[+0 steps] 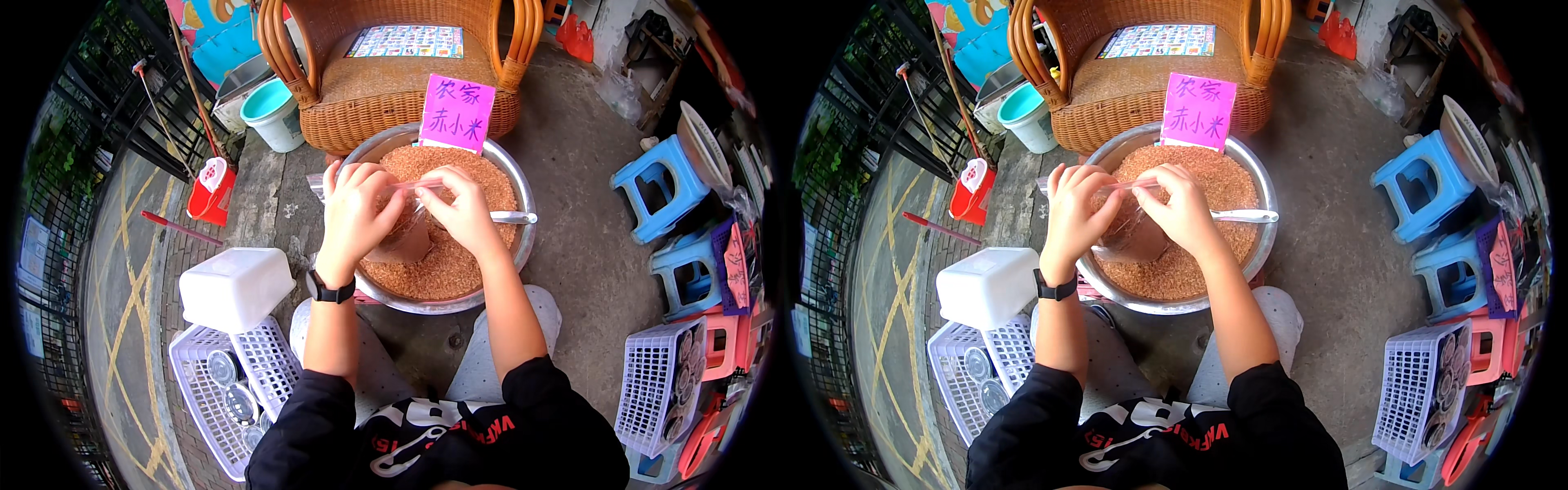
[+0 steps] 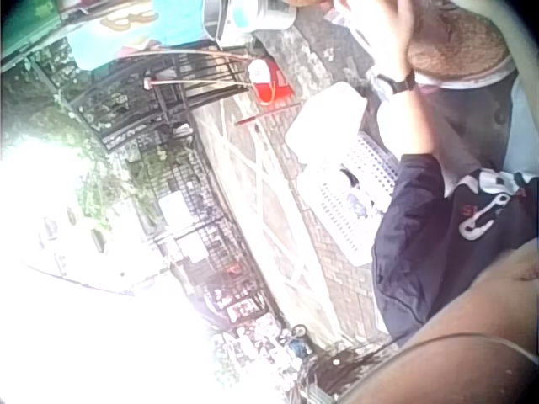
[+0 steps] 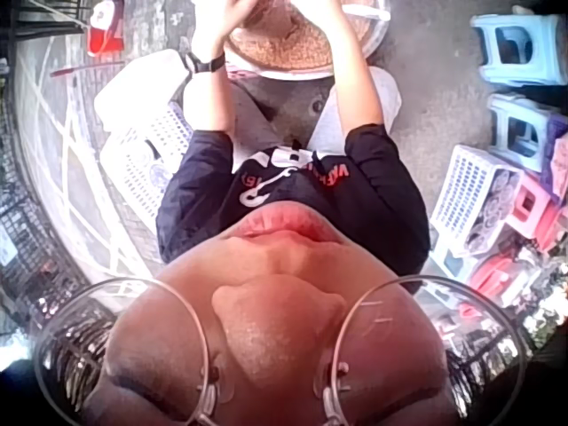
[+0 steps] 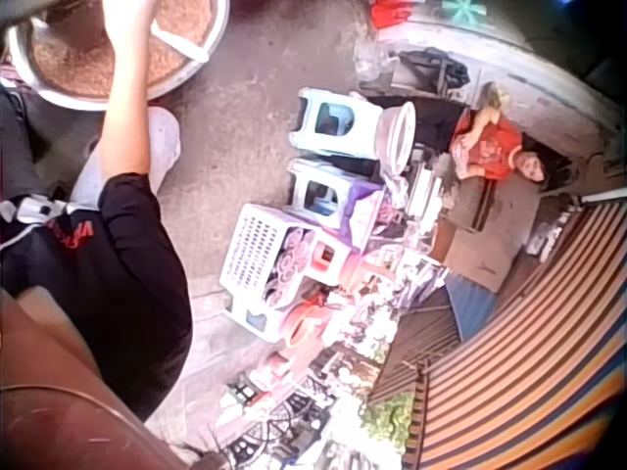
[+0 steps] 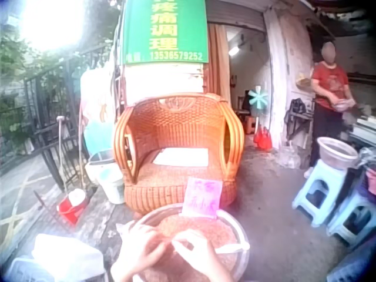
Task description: The person scoops red millet from a metal basin into a plastic bag using a spoon and seals the bag by hand. The person then opens another plastic bag and scoops more millet into it with the spoon.
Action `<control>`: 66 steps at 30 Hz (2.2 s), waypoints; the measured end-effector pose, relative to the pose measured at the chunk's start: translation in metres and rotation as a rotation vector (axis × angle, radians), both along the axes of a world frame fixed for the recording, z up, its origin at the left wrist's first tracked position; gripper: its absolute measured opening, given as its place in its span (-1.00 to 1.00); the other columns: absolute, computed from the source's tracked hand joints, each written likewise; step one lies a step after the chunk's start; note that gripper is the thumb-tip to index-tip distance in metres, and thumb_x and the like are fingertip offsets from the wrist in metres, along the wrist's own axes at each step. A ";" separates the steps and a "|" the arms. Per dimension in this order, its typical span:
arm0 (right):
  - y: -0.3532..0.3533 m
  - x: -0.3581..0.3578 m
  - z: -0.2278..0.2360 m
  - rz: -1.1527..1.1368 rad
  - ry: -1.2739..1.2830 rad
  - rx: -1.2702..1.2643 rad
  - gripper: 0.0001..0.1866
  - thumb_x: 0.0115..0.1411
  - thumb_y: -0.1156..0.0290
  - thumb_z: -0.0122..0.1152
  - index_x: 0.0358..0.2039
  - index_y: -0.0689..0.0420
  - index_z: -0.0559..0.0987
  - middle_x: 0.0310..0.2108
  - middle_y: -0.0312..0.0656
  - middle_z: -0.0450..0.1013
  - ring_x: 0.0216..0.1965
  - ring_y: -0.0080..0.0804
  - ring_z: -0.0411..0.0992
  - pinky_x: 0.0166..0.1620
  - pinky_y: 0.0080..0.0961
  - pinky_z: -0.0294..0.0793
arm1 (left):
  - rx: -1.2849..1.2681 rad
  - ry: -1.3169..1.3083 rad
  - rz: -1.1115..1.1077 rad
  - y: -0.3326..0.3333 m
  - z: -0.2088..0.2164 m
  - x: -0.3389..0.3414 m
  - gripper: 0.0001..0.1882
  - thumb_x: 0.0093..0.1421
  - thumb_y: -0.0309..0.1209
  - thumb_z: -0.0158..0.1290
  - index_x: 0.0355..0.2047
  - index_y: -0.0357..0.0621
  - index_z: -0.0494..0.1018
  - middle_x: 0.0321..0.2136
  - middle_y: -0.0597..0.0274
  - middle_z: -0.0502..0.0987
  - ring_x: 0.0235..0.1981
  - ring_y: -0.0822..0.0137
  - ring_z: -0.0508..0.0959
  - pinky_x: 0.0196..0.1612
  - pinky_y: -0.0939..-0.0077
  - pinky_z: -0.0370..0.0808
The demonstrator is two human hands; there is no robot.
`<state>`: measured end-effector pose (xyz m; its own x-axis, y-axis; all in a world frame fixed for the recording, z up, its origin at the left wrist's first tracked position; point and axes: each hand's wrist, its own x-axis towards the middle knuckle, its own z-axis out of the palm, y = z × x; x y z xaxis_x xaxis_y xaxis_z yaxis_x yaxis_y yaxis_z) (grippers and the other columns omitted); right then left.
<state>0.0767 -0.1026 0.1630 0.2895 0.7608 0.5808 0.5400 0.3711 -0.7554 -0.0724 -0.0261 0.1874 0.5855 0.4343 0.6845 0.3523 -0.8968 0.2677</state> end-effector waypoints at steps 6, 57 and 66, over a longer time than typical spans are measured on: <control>0.000 0.002 -0.003 0.018 -0.048 -0.024 -0.90 -0.04 0.54 0.18 -0.46 0.25 0.48 -0.45 -0.21 0.41 -0.32 -0.42 0.37 -0.20 -0.52 0.33 | -0.075 0.095 0.004 -0.002 0.004 -0.005 -0.88 -0.06 -0.38 0.08 -0.49 -0.13 0.45 -0.41 0.31 0.45 -0.21 0.26 0.40 0.09 0.18 0.03; 0.003 0.000 -0.005 0.010 -0.084 0.016 -0.90 -0.11 0.44 0.23 -0.55 0.16 0.51 -0.51 -0.24 0.40 -0.33 -0.29 0.33 -0.18 -0.41 0.26 | -0.022 0.087 -0.034 0.007 0.003 -0.013 -0.91 -0.05 -0.40 0.10 -0.50 -0.09 0.45 -0.43 0.35 0.45 -0.24 0.30 0.41 0.10 0.17 0.02; 0.004 -0.003 -0.006 -0.005 -0.115 0.024 -0.91 -0.11 0.44 0.23 -0.52 0.13 0.53 -0.45 -0.25 0.40 -0.30 -0.29 0.32 -0.14 -0.41 0.25 | 0.027 0.047 -0.051 0.003 0.000 -0.008 -0.93 -0.06 -0.48 0.09 -0.50 -0.08 0.43 -0.45 0.36 0.44 -0.27 0.32 0.42 0.07 0.18 0.07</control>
<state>0.0740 -0.0983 0.1567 0.2240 0.7450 0.6283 0.6242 0.3855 -0.6795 -0.0800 -0.0232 0.1878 0.6383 0.3852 0.6665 0.3181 -0.9204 0.2273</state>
